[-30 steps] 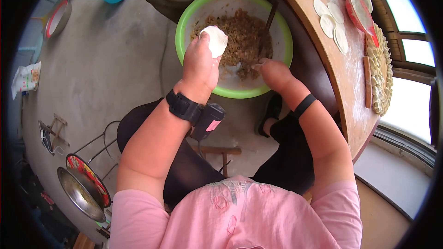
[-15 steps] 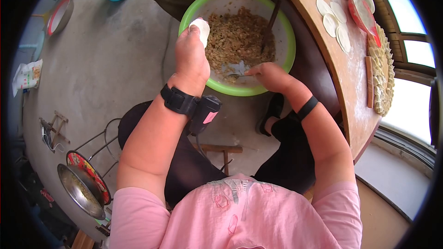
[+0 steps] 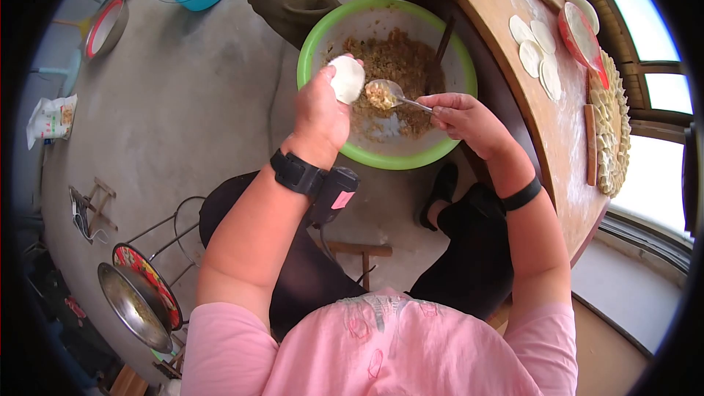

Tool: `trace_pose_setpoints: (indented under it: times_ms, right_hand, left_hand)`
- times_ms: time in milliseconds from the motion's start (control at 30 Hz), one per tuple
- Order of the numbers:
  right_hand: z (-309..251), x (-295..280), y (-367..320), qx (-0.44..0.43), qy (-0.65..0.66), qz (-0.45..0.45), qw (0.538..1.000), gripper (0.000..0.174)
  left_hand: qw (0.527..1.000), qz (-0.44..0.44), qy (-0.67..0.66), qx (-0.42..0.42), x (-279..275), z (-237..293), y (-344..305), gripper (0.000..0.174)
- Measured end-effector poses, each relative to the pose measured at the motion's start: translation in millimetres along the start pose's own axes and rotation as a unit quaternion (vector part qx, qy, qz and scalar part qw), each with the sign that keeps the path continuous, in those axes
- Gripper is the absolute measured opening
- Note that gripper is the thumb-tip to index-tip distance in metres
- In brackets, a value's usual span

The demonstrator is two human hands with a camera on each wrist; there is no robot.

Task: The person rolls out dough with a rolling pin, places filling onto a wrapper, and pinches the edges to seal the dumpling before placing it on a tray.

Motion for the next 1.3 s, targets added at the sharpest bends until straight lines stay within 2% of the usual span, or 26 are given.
trace_pose_setpoints:
  times_ms: [67, 133, 233, 267, 400, 600, 700, 800, 867, 900, 1000, 1067, 1167, 1300]
  right_hand:
    - [-17, 1, -8, -0.041, 0.029, 0.027, 0.998, 0.031]
    - [-25, 0, -5, -0.166, -0.039, 0.064, 0.983, 0.031]
    - [-35, 6, -11, -0.307, -0.207, 0.135, 0.919, 0.033]
    - [-38, 10, -14, -0.343, -0.272, 0.161, 0.885, 0.034]
    - [-30, 20, -13, -0.378, -0.336, 0.215, 0.836, 0.035]
    - [-43, 18, -24, -0.413, -0.335, 0.243, 0.811, 0.036]
    - [-43, 19, -25, -0.437, -0.400, 0.210, 0.778, 0.043]
    - [-51, 14, -32, -0.464, -0.389, 0.237, 0.760, 0.043]
    - [-48, 13, -29, -0.450, -0.385, 0.217, 0.776, 0.042]
    - [-46, 12, -28, -0.442, -0.383, 0.207, 0.784, 0.041]
    - [-57, -3, -41, -0.459, -0.292, 0.280, 0.791, 0.039]
    - [-60, -6, -46, -0.463, -0.313, 0.282, 0.780, 0.040]
    - [-57, -4, -48, -0.489, -0.370, 0.283, 0.737, 0.040]
    - [-54, 2, -47, -0.505, -0.429, 0.270, 0.698, 0.040]
  left_hand:
    - [0.997, -0.033, -0.036, -0.059, 9, -12, -5, 0.043]
    - [0.994, -0.032, -0.049, -0.095, 22, -22, -15, 0.049]
    - [0.985, -0.085, -0.095, -0.117, 32, -24, -20, 0.049]
    - [0.986, -0.073, -0.090, -0.121, 32, -24, -21, 0.065]
    - [0.990, -0.048, -0.084, -0.107, 29, -19, -22, 0.070]
    - [0.993, -0.041, -0.076, -0.085, 31, -18, -19, 0.075]
    - [0.992, -0.045, -0.076, -0.086, 33, -17, -19, 0.075]
    - [0.993, -0.043, -0.074, -0.083, 34, -17, -18, 0.074]
    - [0.993, -0.046, -0.068, -0.086, 36, -16, -20, 0.073]
    - [0.993, -0.039, -0.068, -0.085, 37, -16, -21, 0.070]
    - [0.994, -0.030, -0.070, -0.079, 39, -16, -21, 0.060]
    - [0.994, -0.040, -0.070, -0.075, 39, -18, -18, 0.053]
    - [0.993, -0.044, -0.077, -0.079, 36, -22, -15, 0.042]
    - [0.990, -0.083, -0.072, -0.089, 38, -24, -14, 0.043]
Point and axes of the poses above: each hand's wrist, its own y-axis towards the middle knuckle, its own x-axis out of the palm, z = x × y, the point moved 7 cm from there along y, towards the middle knuckle, and after that the axes turned 4 degrees about z, right-handed, at the moved point
